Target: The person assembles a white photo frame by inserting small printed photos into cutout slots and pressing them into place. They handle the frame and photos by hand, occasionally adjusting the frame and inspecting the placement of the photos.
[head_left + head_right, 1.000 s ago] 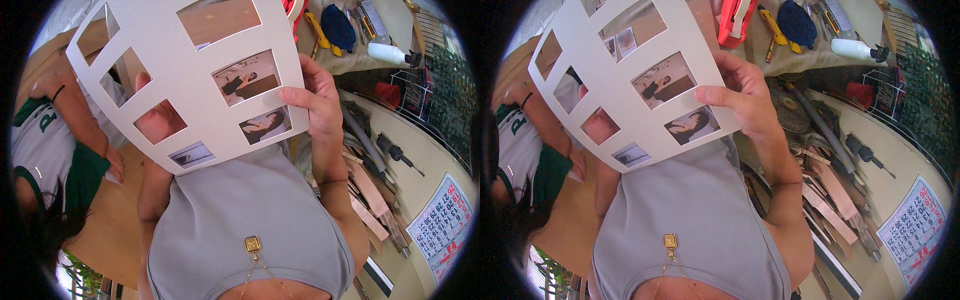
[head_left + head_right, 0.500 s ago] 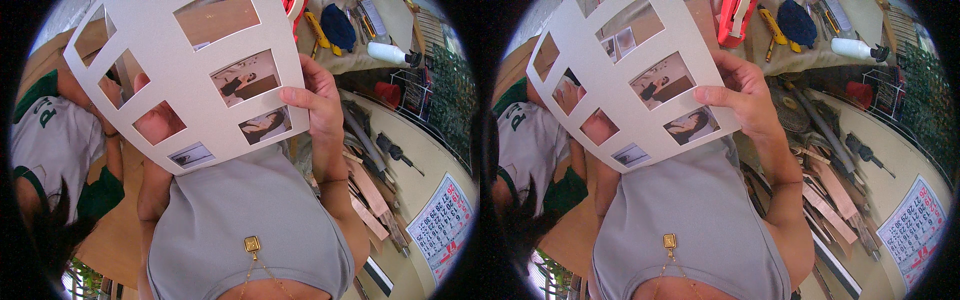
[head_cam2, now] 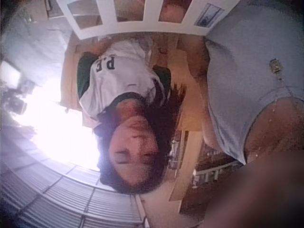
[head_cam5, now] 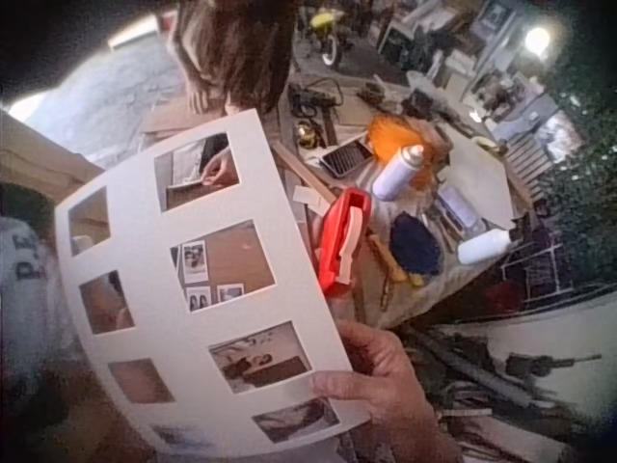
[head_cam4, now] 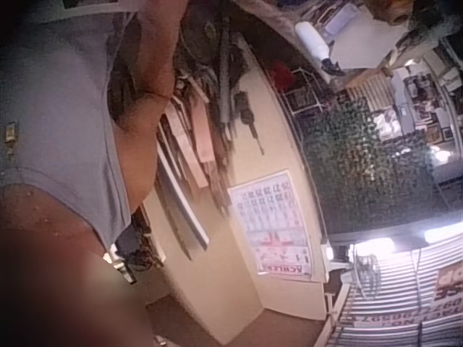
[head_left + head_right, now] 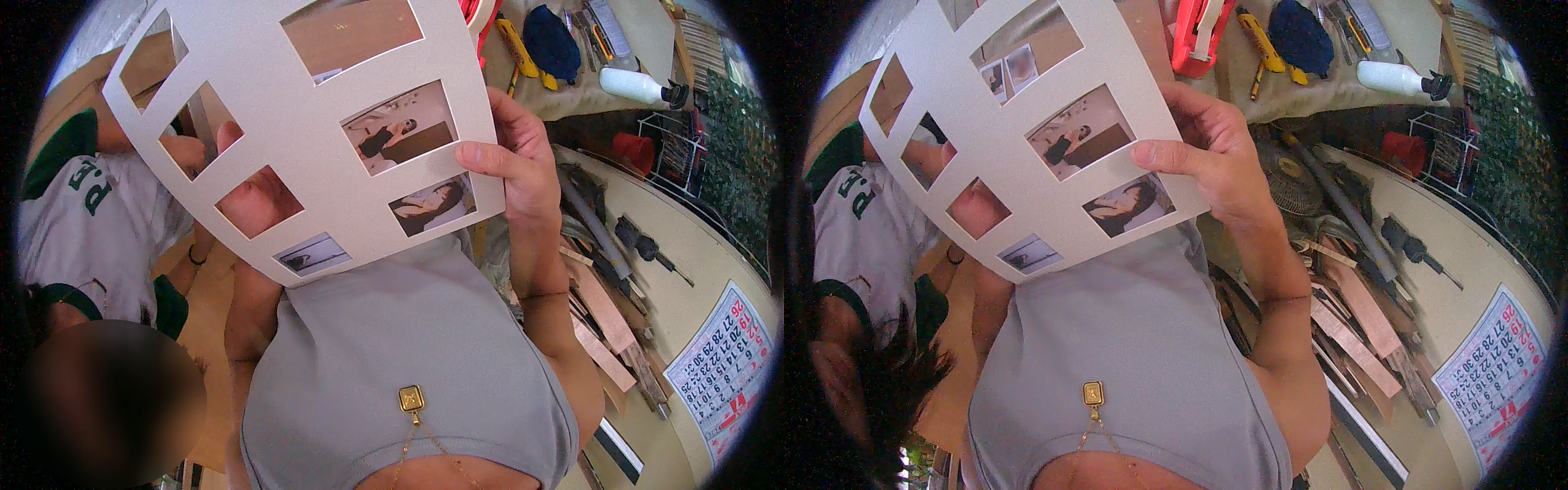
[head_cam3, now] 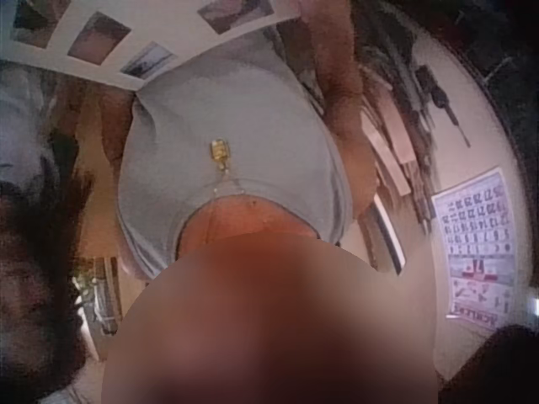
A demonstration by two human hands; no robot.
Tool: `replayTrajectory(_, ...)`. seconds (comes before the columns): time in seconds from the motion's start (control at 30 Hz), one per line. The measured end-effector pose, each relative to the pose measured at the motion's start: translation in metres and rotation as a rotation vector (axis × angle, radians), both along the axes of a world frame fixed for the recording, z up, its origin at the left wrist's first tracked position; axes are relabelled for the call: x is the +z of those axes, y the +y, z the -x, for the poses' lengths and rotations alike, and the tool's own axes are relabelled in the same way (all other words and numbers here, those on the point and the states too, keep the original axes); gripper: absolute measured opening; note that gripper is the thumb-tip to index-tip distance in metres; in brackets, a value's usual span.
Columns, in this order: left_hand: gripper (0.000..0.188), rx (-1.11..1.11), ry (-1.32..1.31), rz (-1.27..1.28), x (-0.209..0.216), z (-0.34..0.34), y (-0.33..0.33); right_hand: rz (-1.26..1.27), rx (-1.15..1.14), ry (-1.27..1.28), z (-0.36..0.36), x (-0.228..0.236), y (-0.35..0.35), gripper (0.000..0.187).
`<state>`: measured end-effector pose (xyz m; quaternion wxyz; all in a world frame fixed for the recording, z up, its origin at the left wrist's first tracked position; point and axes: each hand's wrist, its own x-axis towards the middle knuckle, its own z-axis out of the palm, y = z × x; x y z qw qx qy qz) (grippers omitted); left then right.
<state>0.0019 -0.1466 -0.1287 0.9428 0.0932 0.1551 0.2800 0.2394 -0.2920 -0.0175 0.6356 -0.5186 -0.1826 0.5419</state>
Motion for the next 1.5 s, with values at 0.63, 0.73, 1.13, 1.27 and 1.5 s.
replayTrajectory(0.63,0.040,-0.024,-0.009,-0.004,0.000,-0.009,-0.001,-0.009,0.002,-0.001,0.000,0.002,0.000,0.047)
replayTrajectory(0.73,0.040,-0.026,-0.007,-0.001,-0.001,-0.011,-0.003,-0.001,0.011,0.005,-0.001,0.002,0.000,0.047)
replayTrajectory(1.13,0.041,-0.056,-0.021,-0.001,0.005,-0.023,0.007,0.077,0.011,-0.110,-0.009,0.021,0.011,0.052)
replayTrajectory(1.27,0.041,-0.021,-0.029,-0.021,0.015,-0.027,0.006,0.029,0.048,-0.170,-0.019,0.030,0.017,0.052)
replayTrajectory(1.5,0.041,-0.014,-0.012,-0.020,0.016,-0.055,0.019,-0.069,0.092,-0.392,-0.049,0.059,0.024,0.045)
